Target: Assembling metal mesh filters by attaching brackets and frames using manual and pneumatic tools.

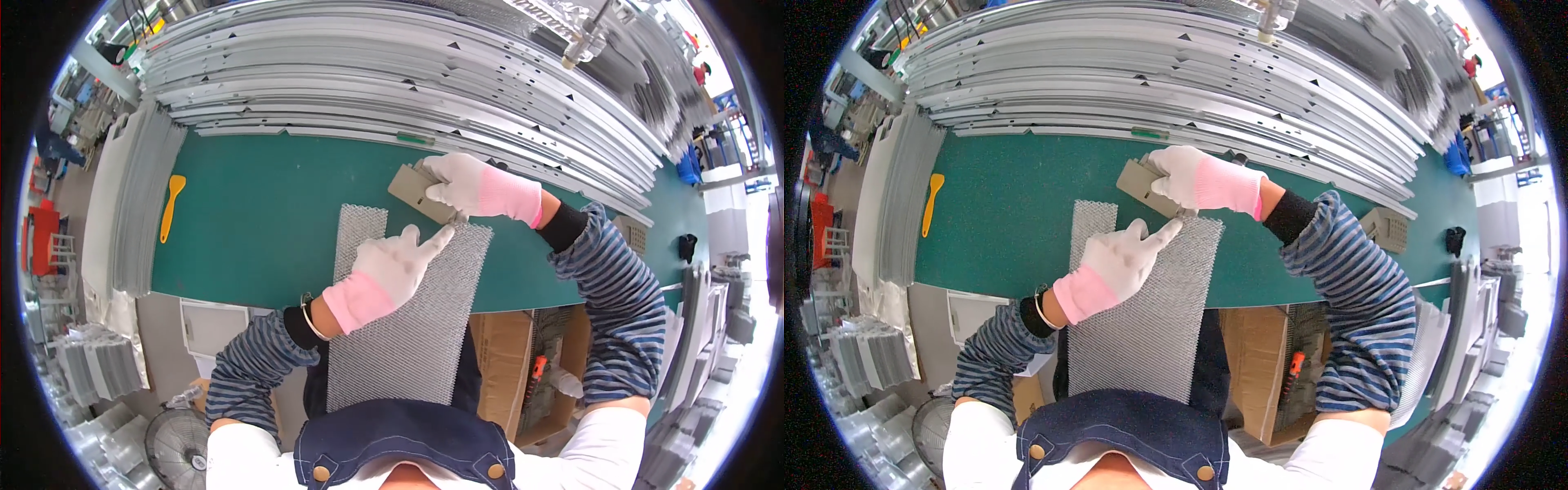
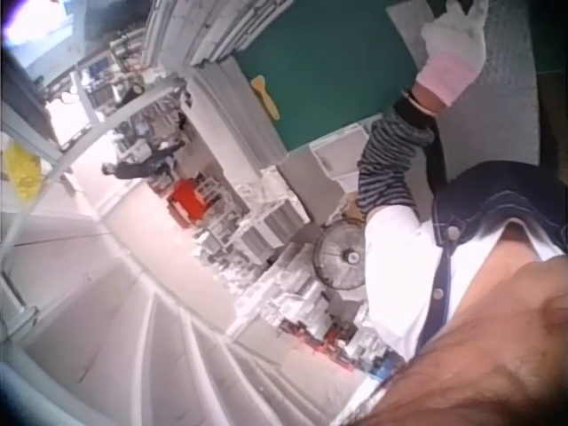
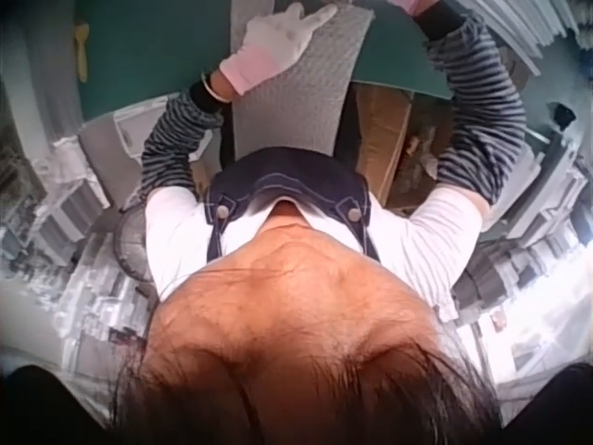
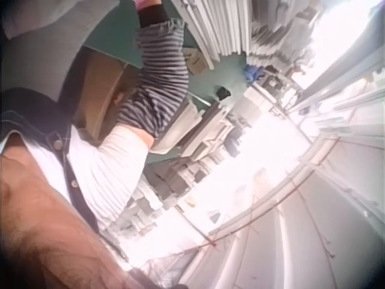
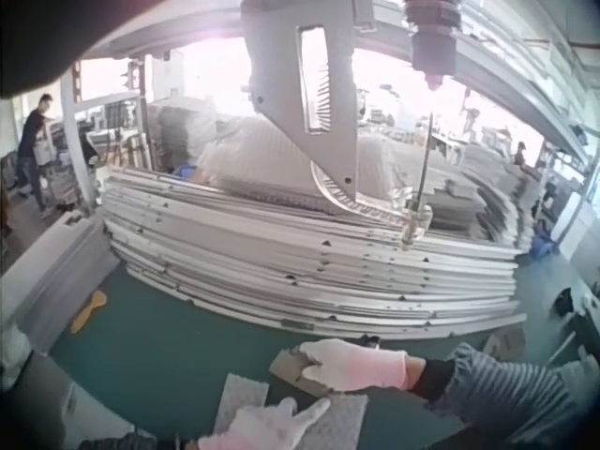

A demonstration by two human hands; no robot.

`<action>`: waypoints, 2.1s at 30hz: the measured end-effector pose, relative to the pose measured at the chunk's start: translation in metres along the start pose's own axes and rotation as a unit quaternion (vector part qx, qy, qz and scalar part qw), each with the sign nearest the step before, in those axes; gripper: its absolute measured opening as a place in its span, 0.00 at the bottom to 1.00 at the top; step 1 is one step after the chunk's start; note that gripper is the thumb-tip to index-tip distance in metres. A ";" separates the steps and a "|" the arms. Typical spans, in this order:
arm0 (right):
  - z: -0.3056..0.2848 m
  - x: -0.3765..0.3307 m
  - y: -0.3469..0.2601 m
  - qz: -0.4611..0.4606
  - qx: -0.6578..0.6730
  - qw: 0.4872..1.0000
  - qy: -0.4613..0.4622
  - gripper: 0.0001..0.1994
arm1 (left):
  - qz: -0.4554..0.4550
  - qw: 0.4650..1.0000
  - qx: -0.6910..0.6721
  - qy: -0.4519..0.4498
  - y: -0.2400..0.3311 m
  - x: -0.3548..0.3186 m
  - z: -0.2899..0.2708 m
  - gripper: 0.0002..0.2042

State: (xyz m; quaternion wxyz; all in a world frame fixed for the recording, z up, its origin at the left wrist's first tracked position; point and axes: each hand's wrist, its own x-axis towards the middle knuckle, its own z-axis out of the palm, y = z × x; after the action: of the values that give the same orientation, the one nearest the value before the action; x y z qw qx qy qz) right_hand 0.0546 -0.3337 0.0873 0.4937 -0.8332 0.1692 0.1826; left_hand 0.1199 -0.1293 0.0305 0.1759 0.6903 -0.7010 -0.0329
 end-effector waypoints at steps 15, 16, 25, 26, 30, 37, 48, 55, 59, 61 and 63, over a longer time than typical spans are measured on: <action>0.008 -0.001 -0.004 -0.077 -0.076 0.993 -0.048 0.16 | 0.024 0.994 -0.093 0.055 -0.013 -0.005 -0.039 0.18; 0.007 -0.004 -0.005 -0.074 -0.070 0.994 -0.049 0.16 | 0.024 0.989 -0.031 0.140 -0.026 0.001 -0.056 0.17; 0.014 -0.033 -0.034 -0.026 -0.057 0.998 0.017 0.16 | -0.139 0.896 -0.319 -0.277 -0.080 0.042 -0.085 0.13; 0.013 -0.037 -0.043 0.002 -0.041 0.999 0.009 0.16 | -0.133 0.900 -0.329 -0.254 -0.081 0.041 -0.083 0.13; 0.018 -0.032 -0.033 -0.006 -0.054 0.998 0.028 0.13 | -0.167 0.894 -0.301 -0.287 -0.086 0.040 -0.084 0.13; 0.022 -0.024 -0.012 -0.093 -0.127 0.986 -0.054 0.12 | -0.139 0.899 -0.358 -0.212 -0.083 0.034 -0.078 0.10; 0.029 -0.015 -0.033 -0.007 -0.136 0.987 -0.088 0.20 | -0.150 0.929 -0.295 -0.164 -0.052 0.030 -0.099 0.09; 0.039 -0.015 -0.031 -0.027 -0.146 0.989 -0.020 0.18 | -0.163 0.930 -0.312 -0.103 -0.051 0.023 -0.088 0.08; 0.030 -0.008 -0.036 0.026 -0.065 0.991 -0.113 0.14 | -0.125 0.936 -0.315 -0.094 -0.056 0.021 -0.092 0.08; 0.032 -0.005 -0.039 0.019 -0.061 0.992 -0.107 0.14 | -0.128 0.935 -0.320 -0.090 -0.062 0.018 -0.094 0.08; 0.033 -0.003 -0.040 0.013 -0.062 0.992 -0.107 0.14 | -0.117 0.934 -0.327 -0.087 -0.065 0.015 -0.093 0.08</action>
State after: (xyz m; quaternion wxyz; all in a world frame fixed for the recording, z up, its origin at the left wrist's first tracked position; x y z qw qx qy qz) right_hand 0.0656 -0.2859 0.1045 0.4537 -0.8358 0.1140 0.2874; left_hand 0.2093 -0.1284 0.1022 0.3247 0.6661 -0.5788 -0.3404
